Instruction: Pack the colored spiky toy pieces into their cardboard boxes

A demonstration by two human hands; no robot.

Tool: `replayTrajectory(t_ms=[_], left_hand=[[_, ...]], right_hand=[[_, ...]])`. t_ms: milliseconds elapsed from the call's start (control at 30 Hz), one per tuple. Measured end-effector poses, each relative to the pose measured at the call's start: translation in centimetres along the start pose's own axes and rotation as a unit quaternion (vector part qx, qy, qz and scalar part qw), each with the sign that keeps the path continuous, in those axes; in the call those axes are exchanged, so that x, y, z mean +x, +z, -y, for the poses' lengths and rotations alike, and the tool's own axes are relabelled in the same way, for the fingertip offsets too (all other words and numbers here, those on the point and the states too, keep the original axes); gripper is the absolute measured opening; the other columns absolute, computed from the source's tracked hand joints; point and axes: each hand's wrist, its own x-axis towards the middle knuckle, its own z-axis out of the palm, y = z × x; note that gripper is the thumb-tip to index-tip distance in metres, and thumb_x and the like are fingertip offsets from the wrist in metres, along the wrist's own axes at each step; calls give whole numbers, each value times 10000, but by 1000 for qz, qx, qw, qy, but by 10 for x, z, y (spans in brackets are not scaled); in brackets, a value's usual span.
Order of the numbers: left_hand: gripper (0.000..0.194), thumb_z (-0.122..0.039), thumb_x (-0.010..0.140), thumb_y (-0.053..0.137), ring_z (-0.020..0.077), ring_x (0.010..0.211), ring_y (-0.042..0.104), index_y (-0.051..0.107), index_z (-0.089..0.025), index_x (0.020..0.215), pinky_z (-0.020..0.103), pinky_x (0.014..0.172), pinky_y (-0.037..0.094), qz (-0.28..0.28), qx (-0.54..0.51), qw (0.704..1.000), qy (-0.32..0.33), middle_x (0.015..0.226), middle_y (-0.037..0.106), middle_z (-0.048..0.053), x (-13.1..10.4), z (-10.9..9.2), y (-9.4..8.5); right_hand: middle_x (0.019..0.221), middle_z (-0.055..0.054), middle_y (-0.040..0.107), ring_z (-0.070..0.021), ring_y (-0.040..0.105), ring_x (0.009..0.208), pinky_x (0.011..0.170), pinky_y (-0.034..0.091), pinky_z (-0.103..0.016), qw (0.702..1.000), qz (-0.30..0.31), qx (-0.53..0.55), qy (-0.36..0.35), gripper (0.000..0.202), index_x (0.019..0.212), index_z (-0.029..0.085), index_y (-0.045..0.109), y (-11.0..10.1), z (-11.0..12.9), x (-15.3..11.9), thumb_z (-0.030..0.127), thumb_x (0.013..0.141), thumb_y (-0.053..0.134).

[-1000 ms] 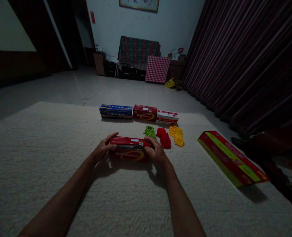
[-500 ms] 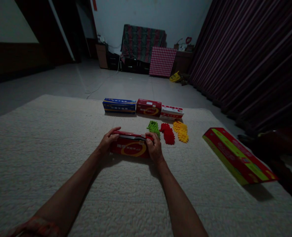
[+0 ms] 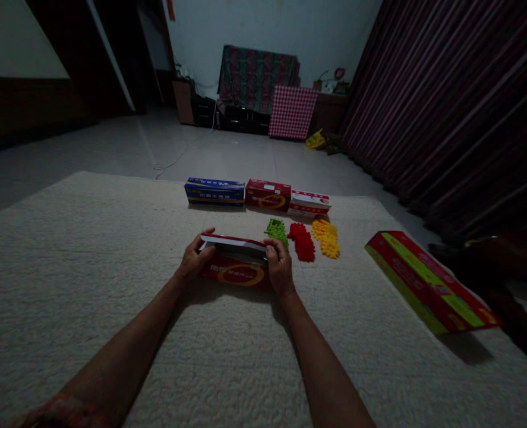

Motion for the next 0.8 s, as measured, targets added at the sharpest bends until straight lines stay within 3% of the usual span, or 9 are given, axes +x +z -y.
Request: replayTrajectory(t_ms=[100, 267, 333, 467, 633, 700, 800], left_hand=[[831, -456, 680, 775, 270, 970, 650, 537, -163, 1420, 347, 808, 529, 38, -12, 999, -3, 1114, 699, 87, -1, -2, -4], [971, -332, 597, 826, 392, 1208, 593, 467, -202, 1490, 442, 954, 500, 161, -99, 982, -25, 1341, 649, 144, 0, -7, -14], [970, -295, 586, 813, 411, 1244, 570, 475, -239, 1494, 469, 986, 479, 177, -107, 978, -26, 1367, 640, 135, 2, -7, -17], [974, -264, 603, 775, 406, 1224, 580, 452, -287, 1521, 476, 982, 470, 191, -111, 975, -25, 1358, 643, 117, 4, -2, -21], [1026, -283, 612, 788, 402, 1212, 588, 394, -300, 1560, 467, 973, 469, 190, -87, 977, -49, 1340, 646, 112, 5, -1, -27], [937, -342, 634, 787, 412, 1238, 573, 475, -285, 1516, 483, 990, 460, 184, -89, 978, -48, 1359, 641, 122, 5, -1, -27], [606, -439, 692, 754, 409, 1259, 555, 718, -239, 1262, 481, 989, 459, 144, -70, 986, -40, 1312, 677, 132, 6, -4, -27]], right_hand=[[1002, -51, 704, -252, 628, 993, 903, 483, -378, 999, -12, 37, 18, 366, 987, 225, 684, -1, 8, 2, 539, 876, 531], [846, -26, 690, -215, 617, 796, 732, 492, -330, 993, -10, 83, 86, 419, 901, 218, 681, -8, 11, 7, 623, 845, 591], [802, -24, 688, -206, 608, 735, 684, 491, -326, 990, -7, 92, 105, 443, 874, 213, 671, -10, 11, 8, 649, 836, 599], [839, -46, 723, -224, 649, 780, 708, 521, -342, 989, -14, 94, 114, 478, 887, 206, 692, -8, 9, 11, 671, 826, 600], [1002, -92, 754, -267, 672, 966, 848, 532, -390, 988, -40, 69, 130, 546, 989, 187, 721, -7, -2, 16, 681, 789, 605], [1073, -111, 748, -282, 653, 1055, 930, 503, -414, 990, -46, 41, 130, 562, 993, 183, 727, -7, -5, 17, 686, 775, 602], [1094, -117, 748, -294, 643, 1080, 962, 484, -427, 989, -15, 19, 147, 554, 976, 184, 736, -8, -5, 16, 680, 760, 616]])
